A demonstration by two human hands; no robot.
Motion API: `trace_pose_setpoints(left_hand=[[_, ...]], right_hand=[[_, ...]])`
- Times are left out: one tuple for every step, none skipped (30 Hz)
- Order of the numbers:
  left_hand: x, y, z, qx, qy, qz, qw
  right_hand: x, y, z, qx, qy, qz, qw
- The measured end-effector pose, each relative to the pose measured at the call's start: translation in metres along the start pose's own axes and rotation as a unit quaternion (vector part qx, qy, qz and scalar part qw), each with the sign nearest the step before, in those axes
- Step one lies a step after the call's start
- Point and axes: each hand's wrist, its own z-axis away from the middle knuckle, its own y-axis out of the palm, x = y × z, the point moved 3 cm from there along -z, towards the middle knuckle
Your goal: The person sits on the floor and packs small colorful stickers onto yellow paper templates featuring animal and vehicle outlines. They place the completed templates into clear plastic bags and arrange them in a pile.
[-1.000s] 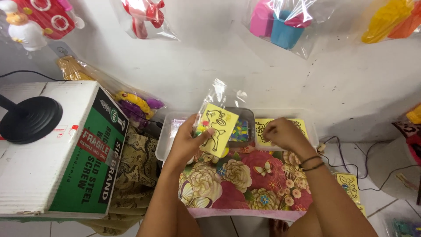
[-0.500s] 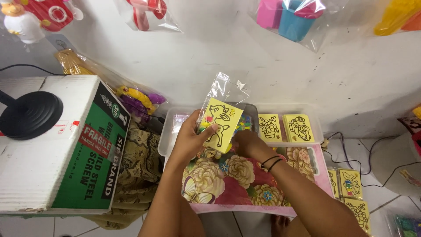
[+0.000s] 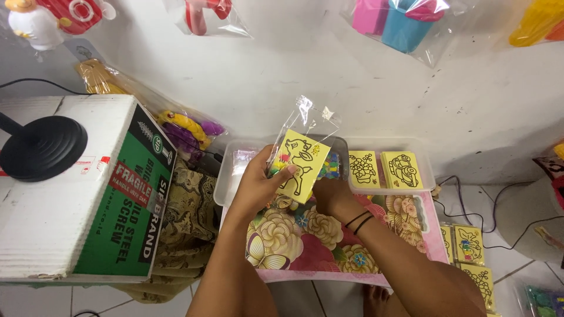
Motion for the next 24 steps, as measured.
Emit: trace_pose_setpoints(left_hand=[[-0.001,0.001,0.001,0.0,0.0,0.0,1.0],[-0.002,0.001,0.001,-0.002,-0.002,0.0,1.0],[-0.003,0.001,0.001,-0.003,-0.003,-0.001,1.0],[-0.004,0.002,0.001,-0.003,-0.003,-0.001,1.0],[-0.004,0.002,0.001,-0.004,-0.006,0.0,1.0],[-0.005,0.002,0.001,-0.004,-0.008,0.0,1.0],[-0.004,0.001,0.001,-0.004,-0.008,0.0,1.0],[-0.004,0.001,0.001,-0.004,-0.009,0.0,1.0],[-0.003,0.001,0.001,-0.004,-0.01,0.0,1.0],[-0.003,0.001,0.001,-0.004,-0.009,-0.001,1.0],[-0.003,0.001,0.001,-0.006,-0.013,0.001,1.0],[-0.003,0.001,0.001,-0.008,-0.017,0.003,1.0],[-0.002,0.001,0.001,-0.007,-0.017,0.002,1.0],[-0.001,0.001,0.001,-0.007,-0.015,0.004,1.0],[-0.001,0.0,0.001,-0.007,-0.014,0.005,1.0],[-0.002,0.0,0.002,-0.007,-0.013,0.004,1.0],[-0.003,-0.001,0.002,-0.008,-0.013,0.005,1.0],[-0.003,-0.001,0.003,-0.01,-0.013,0.006,1.0],[-0.006,-0.002,0.004,-0.011,-0.012,0.006,1.0],[-0.008,-0.002,0.006,-0.011,-0.015,0.005,1.0],[-0.011,-0.001,0.007,-0.012,-0.017,0.005,1.0],[-0.01,-0.001,0.007,-0.011,-0.017,0.004,1.0],[-0.009,-0.002,0.007,-0.012,-0.017,0.003,1.0],[-0.008,-0.002,0.007,-0.014,-0.016,0.002,1.0]], right_hand=[[0.002,-0.003,0.002,0.0,0.0,0.0,1.0],[0.004,-0.006,0.003,-0.008,-0.001,0.013,1.0],[0.006,-0.009,0.005,-0.017,-0.003,0.026,1.0],[0.008,-0.017,0.012,-0.017,-0.003,0.027,1.0],[0.01,-0.024,0.018,-0.015,0.015,0.004,1.0],[0.011,-0.032,0.025,-0.013,0.032,-0.019,0.999],[0.011,-0.032,0.025,-0.014,0.032,-0.018,0.999],[0.011,-0.032,0.025,-0.012,0.028,-0.023,0.999],[0.011,-0.032,0.026,-0.01,0.023,-0.028,0.999],[0.011,-0.022,0.022,-0.011,0.024,-0.029,0.999],[0.01,-0.012,0.017,-0.007,0.021,-0.022,1.0],[0.01,-0.003,0.013,-0.004,0.018,-0.015,1.0],[0.01,-0.003,0.013,-0.004,0.019,-0.016,1.0],[0.01,-0.005,0.013,-0.009,0.022,-0.02,1.0],[0.011,-0.007,0.012,-0.014,0.025,-0.023,0.999],[0.012,-0.015,0.017,-0.015,0.025,-0.024,0.999],[0.014,-0.023,0.021,-0.02,0.025,-0.032,0.999],[0.015,-0.031,0.026,-0.025,0.026,-0.04,0.999],[0.013,-0.031,0.024,-0.026,0.025,-0.039,0.999],[0.011,-0.03,0.023,-0.027,0.029,-0.045,0.998],[0.009,-0.03,0.022,-0.028,0.032,-0.051,0.998],[0.01,-0.024,0.02,-0.028,0.033,-0.052,0.998],[0.012,-0.019,0.018,-0.028,0.029,-0.039,0.998],[0.013,-0.013,0.015,-0.027,0.026,-0.027,0.999]])
